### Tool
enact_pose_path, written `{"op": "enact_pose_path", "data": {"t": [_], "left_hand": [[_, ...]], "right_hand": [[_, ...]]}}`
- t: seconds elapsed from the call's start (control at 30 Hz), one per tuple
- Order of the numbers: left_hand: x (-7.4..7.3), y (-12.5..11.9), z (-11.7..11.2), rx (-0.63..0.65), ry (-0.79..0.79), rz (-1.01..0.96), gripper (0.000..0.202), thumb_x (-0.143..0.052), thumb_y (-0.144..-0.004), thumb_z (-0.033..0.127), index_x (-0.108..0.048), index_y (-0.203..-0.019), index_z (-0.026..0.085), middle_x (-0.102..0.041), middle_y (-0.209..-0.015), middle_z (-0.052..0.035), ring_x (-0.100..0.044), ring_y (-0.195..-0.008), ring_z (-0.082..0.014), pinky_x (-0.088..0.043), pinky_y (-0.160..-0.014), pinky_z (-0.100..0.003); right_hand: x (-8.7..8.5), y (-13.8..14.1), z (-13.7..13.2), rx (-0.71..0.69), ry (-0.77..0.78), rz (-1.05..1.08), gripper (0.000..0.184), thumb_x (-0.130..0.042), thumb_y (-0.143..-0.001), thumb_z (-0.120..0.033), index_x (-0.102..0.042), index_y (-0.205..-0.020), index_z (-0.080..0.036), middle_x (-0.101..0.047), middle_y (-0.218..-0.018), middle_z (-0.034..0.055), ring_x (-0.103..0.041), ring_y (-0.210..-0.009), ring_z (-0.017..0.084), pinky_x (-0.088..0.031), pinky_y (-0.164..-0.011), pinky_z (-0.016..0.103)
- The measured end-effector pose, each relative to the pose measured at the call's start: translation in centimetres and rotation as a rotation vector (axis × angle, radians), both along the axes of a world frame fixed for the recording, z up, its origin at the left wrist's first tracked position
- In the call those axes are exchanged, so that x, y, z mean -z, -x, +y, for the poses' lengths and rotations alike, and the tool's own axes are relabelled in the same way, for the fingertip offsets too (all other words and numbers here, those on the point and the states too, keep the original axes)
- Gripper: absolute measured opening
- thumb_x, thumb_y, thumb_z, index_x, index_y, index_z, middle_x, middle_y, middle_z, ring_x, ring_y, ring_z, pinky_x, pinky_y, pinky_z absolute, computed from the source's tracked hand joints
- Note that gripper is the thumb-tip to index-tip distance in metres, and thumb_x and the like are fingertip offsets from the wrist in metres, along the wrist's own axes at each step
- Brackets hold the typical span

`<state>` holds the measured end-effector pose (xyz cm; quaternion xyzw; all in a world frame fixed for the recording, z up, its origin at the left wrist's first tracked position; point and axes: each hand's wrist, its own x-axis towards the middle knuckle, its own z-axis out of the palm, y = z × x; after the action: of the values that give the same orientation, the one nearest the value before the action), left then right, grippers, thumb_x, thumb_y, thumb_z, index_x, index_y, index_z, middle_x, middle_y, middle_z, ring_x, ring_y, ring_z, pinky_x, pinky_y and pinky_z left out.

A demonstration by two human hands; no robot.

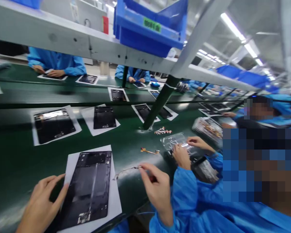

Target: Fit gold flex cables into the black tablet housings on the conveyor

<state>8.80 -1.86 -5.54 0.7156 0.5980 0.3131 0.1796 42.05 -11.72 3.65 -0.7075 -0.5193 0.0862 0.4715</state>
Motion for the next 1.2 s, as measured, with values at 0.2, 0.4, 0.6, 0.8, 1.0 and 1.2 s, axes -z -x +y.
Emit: {"op": "enact_pose_path", "data": {"t": [0.2,0.4,0.6,0.8,1.0,1.2], "left_hand": [[-2.1,-3.8,9.0,0.385,-0.232,0.195,0.042,-0.037,-0.093,0.048,-0.064,-0.105,0.018,-0.063,-0.103,-0.0119,-0.056,-0.096,-0.0284,-0.044,-0.085,-0.041],[-0.5,-5.6,13.4,0.521,-0.185,0.331,0.034,-0.04,-0.093,0.037,-0.065,-0.08,0.018,-0.062,-0.083,-0.009,-0.053,-0.081,-0.0245,-0.04,-0.072,-0.037],[0.0,-5.2,13.3,0.576,-0.317,0.407,0.031,-0.037,-0.096,0.028,-0.061,-0.079,0.018,-0.058,-0.086,-0.0088,-0.05,-0.082,-0.0251,-0.037,-0.073,-0.038],[-0.7,-5.1,12.2,0.502,-0.353,0.467,0.031,-0.035,-0.098,0.021,-0.058,-0.079,0.016,-0.056,-0.087,-0.0106,-0.047,-0.083,-0.0258,-0.036,-0.075,-0.039],[-1.6,-4.5,10.2,0.429,-0.148,0.222,0.026,-0.04,-0.097,0.025,-0.063,-0.088,0.014,-0.06,-0.096,-0.0126,-0.051,-0.093,-0.0271,-0.038,-0.084,-0.041],[-5.8,-4.0,4.0,0.612,0.497,-0.669,0.037,-0.048,-0.096,0.043,-0.052,-0.123,0.018,-0.068,-0.106,-0.0085,-0.062,-0.101,-0.0206,-0.043,-0.092,-0.033]], "right_hand": [[-0.7,3.2,2.0,-0.245,0.081,0.061,0.015,-0.063,-0.087,-0.028,-0.075,-0.092,-0.021,-0.074,-0.083,0.0017,-0.051,-0.051,0.008,-0.043,-0.051,0.02],[0.1,4.2,1.5,-0.244,0.076,0.088,0.012,-0.064,-0.085,-0.026,-0.075,-0.089,-0.022,-0.075,-0.082,0.0004,-0.054,-0.054,0.009,-0.043,-0.054,0.02],[0.5,3.9,1.6,-0.195,0.098,0.098,0.013,-0.066,-0.084,-0.027,-0.075,-0.09,-0.021,-0.073,-0.076,-0.0004,-0.052,-0.052,0.009,-0.042,-0.052,0.019],[-0.3,4.3,1.9,-0.282,0.154,0.076,0.015,-0.063,-0.087,-0.03,-0.074,-0.091,-0.021,-0.073,-0.078,0.0006,-0.055,-0.055,0.01,-0.043,-0.054,0.021],[-2.5,6.0,3.2,-0.508,0.237,-0.011,0.017,-0.06,-0.091,-0.033,-0.075,-0.091,-0.024,-0.073,-0.078,-0.0011,-0.056,-0.055,0.01,-0.044,-0.055,0.021],[-3.4,8.4,8.2,-0.691,0.381,0.058,0.02,-0.058,-0.09,-0.034,-0.074,-0.09,-0.023,-0.073,-0.078,0.0015,-0.064,-0.066,0.015,-0.047,-0.061,0.024]]}}
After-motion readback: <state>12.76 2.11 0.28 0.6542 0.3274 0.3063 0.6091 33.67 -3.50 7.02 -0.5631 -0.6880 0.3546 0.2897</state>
